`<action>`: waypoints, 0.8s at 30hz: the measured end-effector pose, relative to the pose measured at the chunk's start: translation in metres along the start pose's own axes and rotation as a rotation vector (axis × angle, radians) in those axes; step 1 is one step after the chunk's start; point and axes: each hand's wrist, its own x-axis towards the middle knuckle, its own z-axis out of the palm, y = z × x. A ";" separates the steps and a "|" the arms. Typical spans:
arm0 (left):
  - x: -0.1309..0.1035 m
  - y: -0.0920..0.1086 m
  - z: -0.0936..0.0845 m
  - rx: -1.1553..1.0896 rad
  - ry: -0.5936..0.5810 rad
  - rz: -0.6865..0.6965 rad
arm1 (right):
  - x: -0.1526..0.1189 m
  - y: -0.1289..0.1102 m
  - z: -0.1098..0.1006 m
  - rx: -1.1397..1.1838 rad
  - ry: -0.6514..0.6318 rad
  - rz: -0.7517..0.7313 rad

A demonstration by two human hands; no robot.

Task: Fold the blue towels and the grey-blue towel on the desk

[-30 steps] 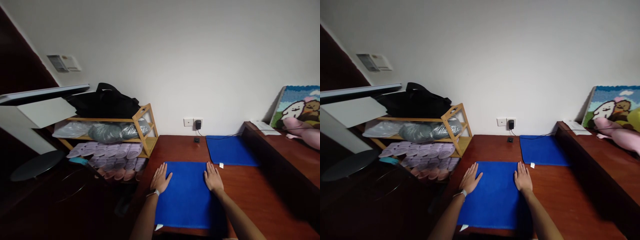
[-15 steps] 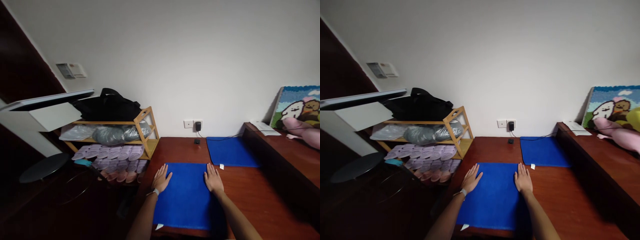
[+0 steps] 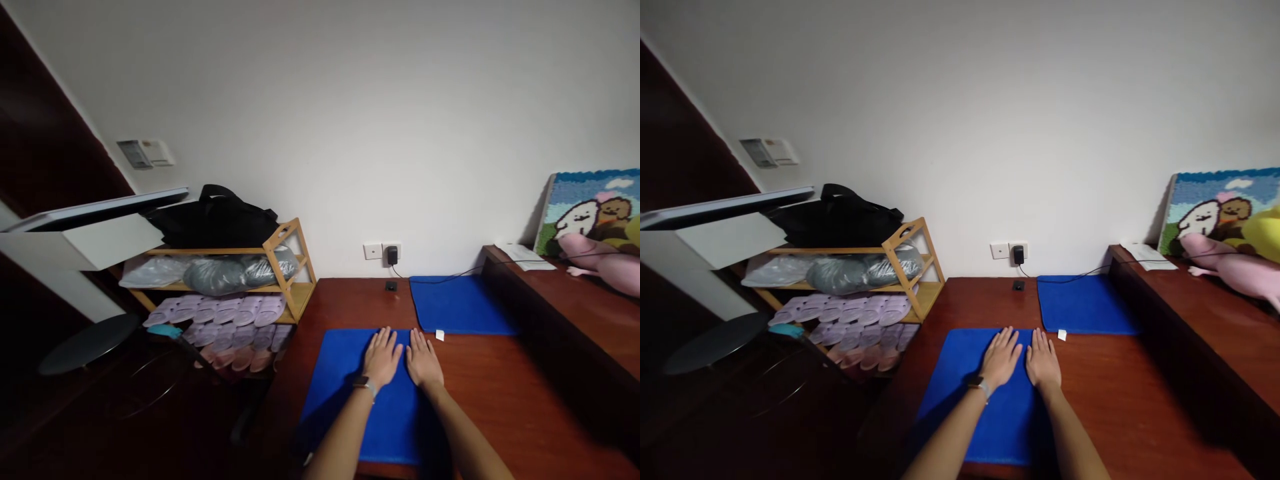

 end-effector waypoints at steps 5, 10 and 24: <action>0.007 0.013 0.016 -0.021 -0.088 0.008 | 0.000 0.000 0.000 -0.015 -0.003 -0.011; -0.008 -0.041 -0.008 0.056 -0.088 -0.076 | -0.001 -0.002 -0.003 0.025 0.011 0.012; -0.034 -0.132 -0.044 0.145 -0.057 -0.254 | 0.000 -0.001 0.000 -0.013 0.009 0.022</action>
